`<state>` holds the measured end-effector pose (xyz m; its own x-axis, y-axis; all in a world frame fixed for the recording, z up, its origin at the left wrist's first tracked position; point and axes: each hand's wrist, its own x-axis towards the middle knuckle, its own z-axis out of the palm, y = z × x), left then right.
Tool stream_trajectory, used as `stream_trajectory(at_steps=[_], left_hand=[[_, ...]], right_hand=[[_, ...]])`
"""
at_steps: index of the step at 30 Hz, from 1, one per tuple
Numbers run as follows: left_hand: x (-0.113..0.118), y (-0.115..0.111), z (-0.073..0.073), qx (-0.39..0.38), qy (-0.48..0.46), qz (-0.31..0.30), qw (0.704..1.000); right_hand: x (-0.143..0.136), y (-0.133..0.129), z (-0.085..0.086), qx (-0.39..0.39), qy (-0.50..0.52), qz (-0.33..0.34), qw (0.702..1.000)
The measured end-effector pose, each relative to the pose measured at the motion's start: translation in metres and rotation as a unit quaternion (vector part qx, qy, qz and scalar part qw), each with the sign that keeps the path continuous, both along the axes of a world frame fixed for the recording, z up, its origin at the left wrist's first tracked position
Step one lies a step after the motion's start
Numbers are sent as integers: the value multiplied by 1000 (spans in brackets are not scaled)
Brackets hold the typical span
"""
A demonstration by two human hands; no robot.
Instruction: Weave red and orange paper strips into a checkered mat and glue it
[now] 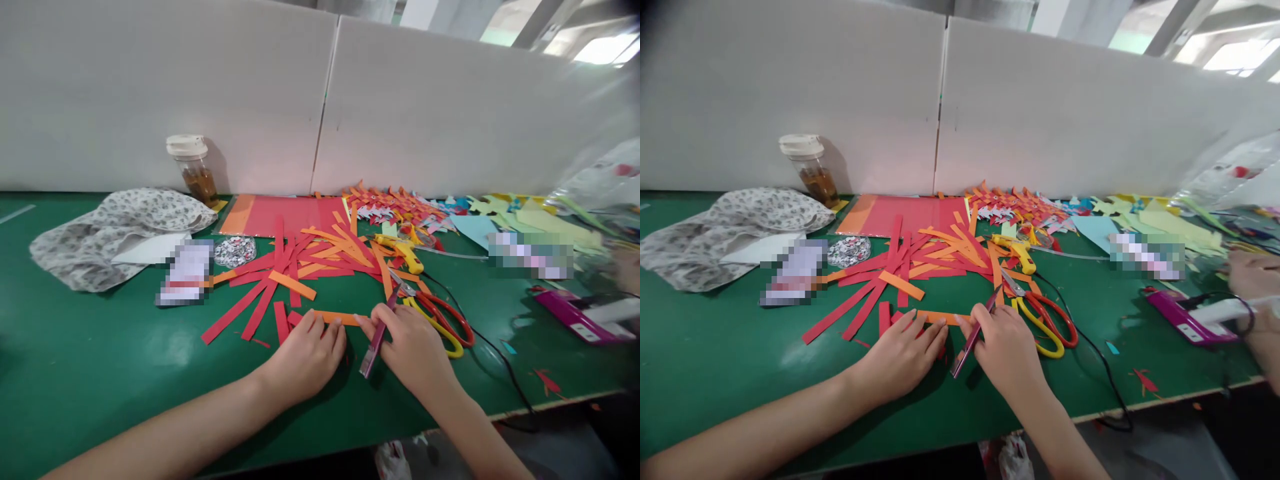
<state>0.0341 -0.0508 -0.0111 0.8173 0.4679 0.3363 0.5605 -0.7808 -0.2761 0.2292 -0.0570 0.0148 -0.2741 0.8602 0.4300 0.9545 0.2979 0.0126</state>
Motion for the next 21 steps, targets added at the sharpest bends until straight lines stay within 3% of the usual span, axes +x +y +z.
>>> stream_trajectory(at_steps=[7, 10, 13, 16, 21], left_hand=[[4, -7, -6, 50, 2, 16, 999], [4, -7, -8, 60, -6, 18, 998], [5, -7, -8, 68, -21, 19, 997], [6, -6, -6, 69, -35, 19, 997], [8, -4, -2, 86, -33, 14, 996]], right_hand=[[11, 12, 16, -115, 60, 43, 991], [18, 23, 25, -178, 205, 22, 962], [17, 32, 30, -148, 364, 30, 919], [3, 39, 26, -150, 425, 59, 891], [-21, 43, 7, -222, 468, 121, 847]])
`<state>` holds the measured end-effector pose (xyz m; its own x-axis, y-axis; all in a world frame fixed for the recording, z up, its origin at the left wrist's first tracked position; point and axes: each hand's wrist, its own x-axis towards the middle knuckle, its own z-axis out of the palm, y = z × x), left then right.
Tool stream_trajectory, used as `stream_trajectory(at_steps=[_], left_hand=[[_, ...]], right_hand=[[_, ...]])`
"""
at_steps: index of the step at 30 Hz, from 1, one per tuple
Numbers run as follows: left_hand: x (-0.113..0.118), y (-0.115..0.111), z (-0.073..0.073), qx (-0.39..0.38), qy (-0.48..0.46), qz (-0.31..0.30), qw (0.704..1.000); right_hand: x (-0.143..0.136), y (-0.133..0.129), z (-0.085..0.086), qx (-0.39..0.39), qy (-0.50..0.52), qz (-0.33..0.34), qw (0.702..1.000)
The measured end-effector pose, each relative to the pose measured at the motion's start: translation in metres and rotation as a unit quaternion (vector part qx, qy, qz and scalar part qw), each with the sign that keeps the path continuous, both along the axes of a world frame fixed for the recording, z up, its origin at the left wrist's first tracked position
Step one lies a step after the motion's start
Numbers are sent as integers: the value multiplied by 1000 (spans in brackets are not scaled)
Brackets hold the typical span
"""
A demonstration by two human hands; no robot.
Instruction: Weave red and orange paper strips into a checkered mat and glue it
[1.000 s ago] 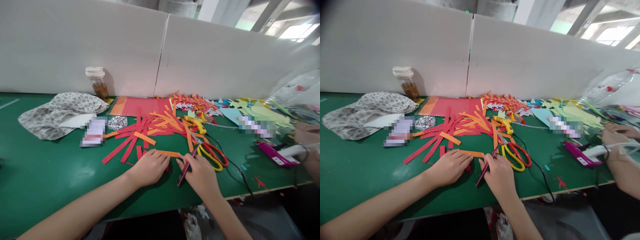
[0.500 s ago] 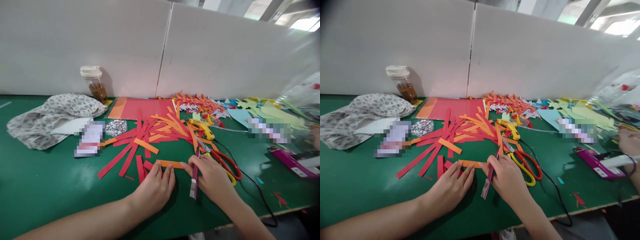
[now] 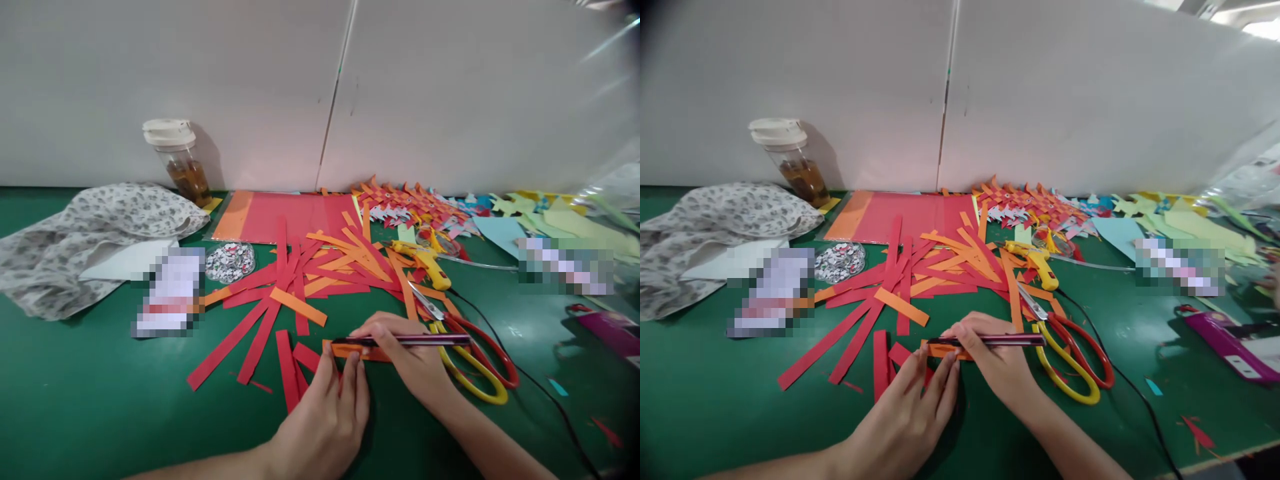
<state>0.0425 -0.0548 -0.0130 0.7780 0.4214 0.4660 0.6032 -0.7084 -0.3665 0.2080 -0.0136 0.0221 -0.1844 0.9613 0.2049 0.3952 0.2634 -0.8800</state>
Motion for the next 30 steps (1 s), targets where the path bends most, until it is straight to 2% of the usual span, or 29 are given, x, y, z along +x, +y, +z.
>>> stream_trajectory(at_steps=[6, 13, 23, 30], left_hand=[[1, 2, 1, 9, 13, -13, 1000], [0, 4, 1, 11, 14, -13, 1000], [-2, 3, 2, 1, 35, -20, 999], [-2, 3, 5, -5, 26, -10, 1000]], right_hand=[[-4, 3, -8, -96, 34, -29, 994], [-7, 3, -7, -129, 29, -71, 989], [-8, 4, -10, -120, 23, -56, 991], [-8, 5, -6, -103, -21, -59, 993]])
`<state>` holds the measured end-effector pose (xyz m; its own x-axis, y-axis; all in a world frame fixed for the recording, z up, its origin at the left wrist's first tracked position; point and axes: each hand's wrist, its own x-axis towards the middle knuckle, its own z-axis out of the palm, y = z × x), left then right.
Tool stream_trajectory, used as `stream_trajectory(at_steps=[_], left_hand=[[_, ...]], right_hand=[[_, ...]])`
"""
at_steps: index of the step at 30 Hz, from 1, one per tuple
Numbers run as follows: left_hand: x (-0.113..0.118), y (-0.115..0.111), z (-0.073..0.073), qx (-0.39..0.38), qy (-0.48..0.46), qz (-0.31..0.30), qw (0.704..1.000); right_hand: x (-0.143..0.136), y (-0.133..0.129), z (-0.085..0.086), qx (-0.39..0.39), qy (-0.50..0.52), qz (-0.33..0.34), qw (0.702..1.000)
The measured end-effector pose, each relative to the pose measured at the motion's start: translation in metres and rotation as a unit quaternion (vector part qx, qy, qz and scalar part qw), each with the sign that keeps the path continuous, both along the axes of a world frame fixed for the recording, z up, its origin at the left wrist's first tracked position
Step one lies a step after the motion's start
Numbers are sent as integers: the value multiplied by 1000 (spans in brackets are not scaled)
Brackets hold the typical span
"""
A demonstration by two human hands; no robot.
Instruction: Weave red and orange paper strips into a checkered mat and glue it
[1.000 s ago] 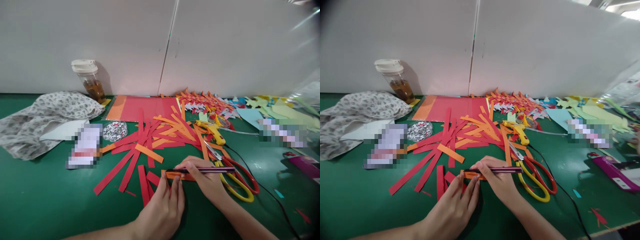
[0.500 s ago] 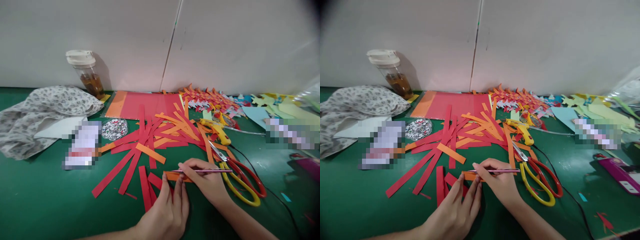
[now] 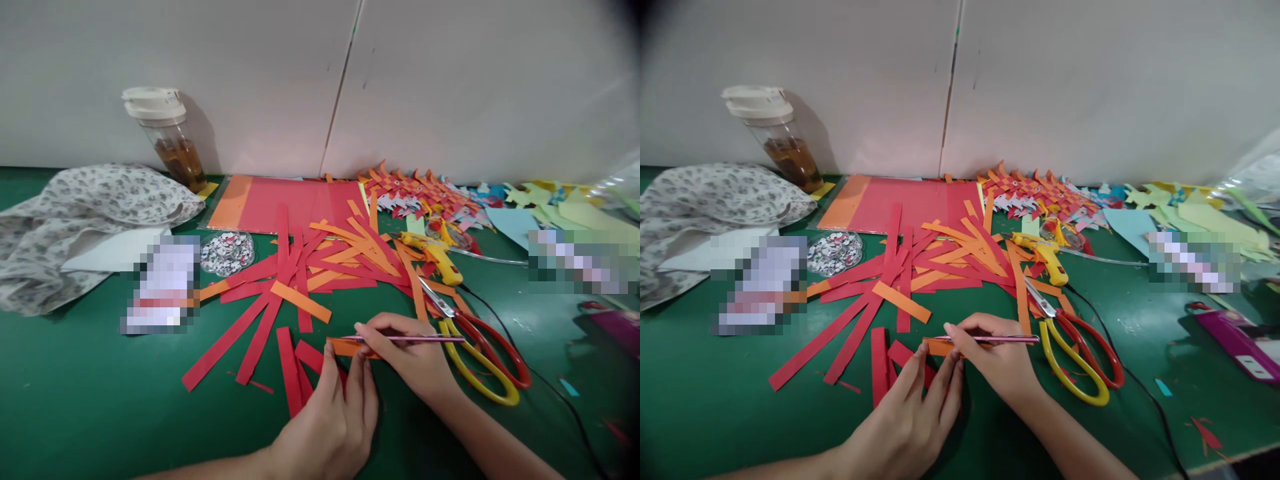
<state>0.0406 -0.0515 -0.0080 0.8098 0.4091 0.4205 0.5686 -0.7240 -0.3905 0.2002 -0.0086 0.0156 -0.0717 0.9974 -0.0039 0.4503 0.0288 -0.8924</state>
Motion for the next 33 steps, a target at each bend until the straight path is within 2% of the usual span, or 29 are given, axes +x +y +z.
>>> stream_trajectory(at_steps=[13, 25, 33], left_hand=[[0, -1, 2, -6, -5, 0, 1000], [0, -1, 1, -7, -3, 1, 1000], [-1, -2, 0, -11, -3, 5, 1000]], right_hand=[[2, 0, 1, -21, -17, -8, 1000], [1, -1, 2, -34, 8, -37, 999], [6, -2, 0, 1, -12, -57, 998]])
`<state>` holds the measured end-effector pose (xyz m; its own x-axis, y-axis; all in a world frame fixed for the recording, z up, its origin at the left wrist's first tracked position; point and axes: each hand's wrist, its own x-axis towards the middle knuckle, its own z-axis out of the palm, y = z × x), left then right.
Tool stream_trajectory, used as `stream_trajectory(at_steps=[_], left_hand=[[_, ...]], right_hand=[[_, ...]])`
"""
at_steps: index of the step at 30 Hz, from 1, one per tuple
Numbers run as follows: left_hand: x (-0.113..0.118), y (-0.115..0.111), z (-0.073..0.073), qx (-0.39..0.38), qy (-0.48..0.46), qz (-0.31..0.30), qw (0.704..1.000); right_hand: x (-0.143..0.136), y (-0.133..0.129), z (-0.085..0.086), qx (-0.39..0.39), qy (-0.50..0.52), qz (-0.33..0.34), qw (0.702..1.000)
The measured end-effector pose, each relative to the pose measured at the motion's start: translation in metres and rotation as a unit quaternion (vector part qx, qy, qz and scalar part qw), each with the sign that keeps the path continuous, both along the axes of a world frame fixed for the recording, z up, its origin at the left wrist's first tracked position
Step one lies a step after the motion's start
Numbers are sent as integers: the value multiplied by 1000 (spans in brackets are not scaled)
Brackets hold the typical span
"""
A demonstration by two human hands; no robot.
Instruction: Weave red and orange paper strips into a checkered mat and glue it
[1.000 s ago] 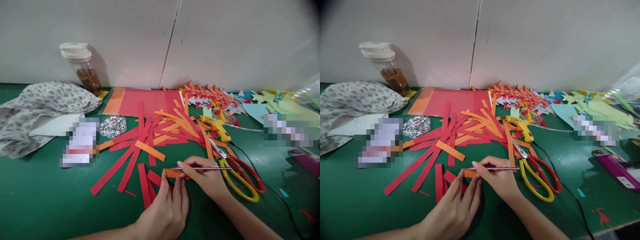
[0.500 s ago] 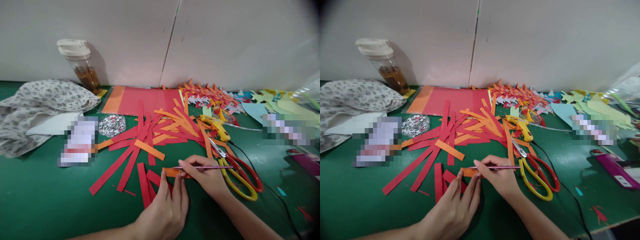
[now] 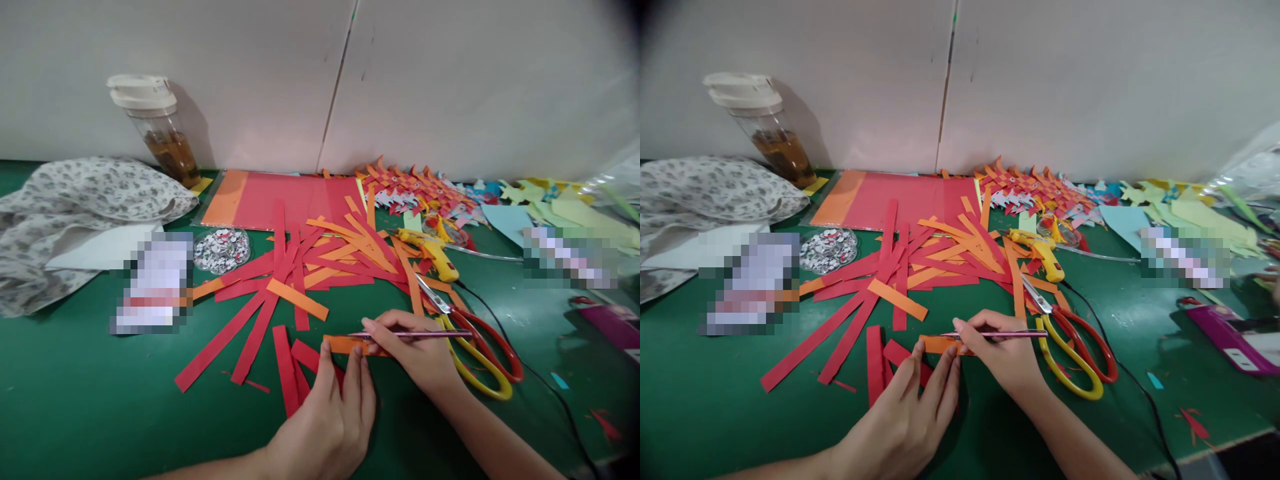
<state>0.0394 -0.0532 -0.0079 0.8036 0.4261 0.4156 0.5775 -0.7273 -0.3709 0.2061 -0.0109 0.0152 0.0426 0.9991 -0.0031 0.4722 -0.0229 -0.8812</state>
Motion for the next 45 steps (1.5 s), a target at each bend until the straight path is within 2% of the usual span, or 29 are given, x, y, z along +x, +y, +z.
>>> stream_trajectory(at_steps=[12, 17, 45], left_hand=[[0, 0, 1, 1, -4, 4, 1000], [0, 1, 0, 1, 1, 1, 1000], [1, 1, 1, 3, 12, -8, 1000]], right_hand=[[8, -1, -3, -1, 8, 4, 1000], [3, -2, 0, -26, 63, -42, 997], [0, -1, 0, -12, 23, -7, 1000]])
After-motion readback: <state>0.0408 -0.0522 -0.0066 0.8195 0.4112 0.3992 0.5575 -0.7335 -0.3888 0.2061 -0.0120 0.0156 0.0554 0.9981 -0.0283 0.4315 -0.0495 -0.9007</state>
